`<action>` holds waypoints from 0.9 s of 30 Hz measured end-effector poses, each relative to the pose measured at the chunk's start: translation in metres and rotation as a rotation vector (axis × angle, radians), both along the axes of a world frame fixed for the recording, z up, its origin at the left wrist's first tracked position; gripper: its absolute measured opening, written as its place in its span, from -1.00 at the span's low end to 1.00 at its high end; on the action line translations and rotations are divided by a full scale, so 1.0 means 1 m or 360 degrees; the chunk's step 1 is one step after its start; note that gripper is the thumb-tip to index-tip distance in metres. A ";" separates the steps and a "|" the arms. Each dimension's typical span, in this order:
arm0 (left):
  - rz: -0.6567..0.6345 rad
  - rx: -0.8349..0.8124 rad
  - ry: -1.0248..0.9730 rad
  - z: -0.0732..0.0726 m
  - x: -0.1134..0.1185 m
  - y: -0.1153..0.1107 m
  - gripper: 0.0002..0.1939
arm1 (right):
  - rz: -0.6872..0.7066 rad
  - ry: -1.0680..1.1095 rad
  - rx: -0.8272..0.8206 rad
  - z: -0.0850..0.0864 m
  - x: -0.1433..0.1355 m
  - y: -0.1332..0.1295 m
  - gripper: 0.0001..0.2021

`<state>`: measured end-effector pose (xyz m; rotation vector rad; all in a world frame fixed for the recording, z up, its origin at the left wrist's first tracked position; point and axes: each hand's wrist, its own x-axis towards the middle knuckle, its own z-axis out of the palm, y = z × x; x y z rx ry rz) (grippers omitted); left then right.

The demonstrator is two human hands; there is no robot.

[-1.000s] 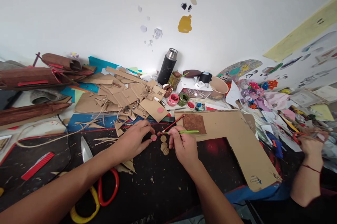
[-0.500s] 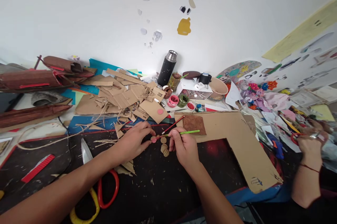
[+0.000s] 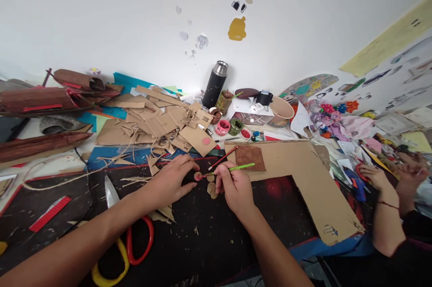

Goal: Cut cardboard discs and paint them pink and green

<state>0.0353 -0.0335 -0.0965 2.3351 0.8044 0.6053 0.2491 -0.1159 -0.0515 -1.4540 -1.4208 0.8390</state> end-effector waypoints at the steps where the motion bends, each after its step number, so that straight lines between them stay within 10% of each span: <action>1: 0.0003 0.0010 0.0011 0.000 0.001 0.000 -0.78 | -0.0004 0.0008 -0.0001 0.000 0.000 0.000 -0.59; 27: 0.0054 0.0057 0.0065 0.003 0.009 -0.005 -0.84 | -0.0051 0.0077 -0.0026 -0.001 0.000 -0.002 -0.55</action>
